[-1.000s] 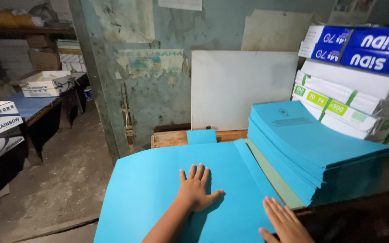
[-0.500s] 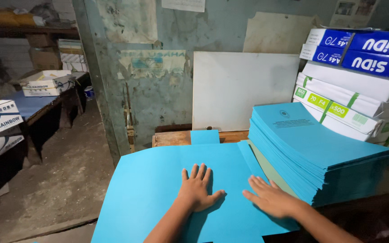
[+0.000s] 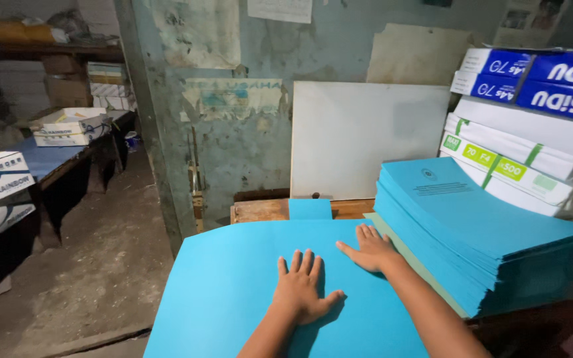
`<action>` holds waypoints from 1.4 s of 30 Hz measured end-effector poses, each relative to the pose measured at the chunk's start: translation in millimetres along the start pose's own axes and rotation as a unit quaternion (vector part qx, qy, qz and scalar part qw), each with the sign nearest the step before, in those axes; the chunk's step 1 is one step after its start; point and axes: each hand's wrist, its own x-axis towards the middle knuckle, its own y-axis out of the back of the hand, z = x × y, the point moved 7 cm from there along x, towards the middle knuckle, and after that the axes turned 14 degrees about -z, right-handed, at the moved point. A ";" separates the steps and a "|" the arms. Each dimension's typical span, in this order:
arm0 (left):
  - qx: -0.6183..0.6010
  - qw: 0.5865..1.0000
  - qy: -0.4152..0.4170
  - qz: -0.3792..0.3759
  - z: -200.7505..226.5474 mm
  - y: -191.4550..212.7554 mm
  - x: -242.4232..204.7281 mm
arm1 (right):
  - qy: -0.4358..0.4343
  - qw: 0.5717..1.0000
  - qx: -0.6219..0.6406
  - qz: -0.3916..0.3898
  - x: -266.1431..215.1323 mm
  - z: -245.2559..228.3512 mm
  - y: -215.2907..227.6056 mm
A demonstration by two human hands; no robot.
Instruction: The person folds light blue paper sheets in half by hand on a wooden table. They smooth the crease and then place the folded sheet onto a growing stack to the right.
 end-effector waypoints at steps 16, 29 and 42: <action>-0.034 0.994 0.067 -0.084 -2.1 20.2 30.0 | 0.017 0.995 0.026 0.093 36.0 8.0 1.2; 0.029 0.996 0.072 -0.043 -14.2 37.0 147.7 | 0.042 0.997 0.016 0.068 39.4 11.5 2.3; 0.002 0.984 0.173 -0.046 -54.5 57.1 55.3 | 0.028 0.997 -0.003 0.067 29.4 8.8 6.3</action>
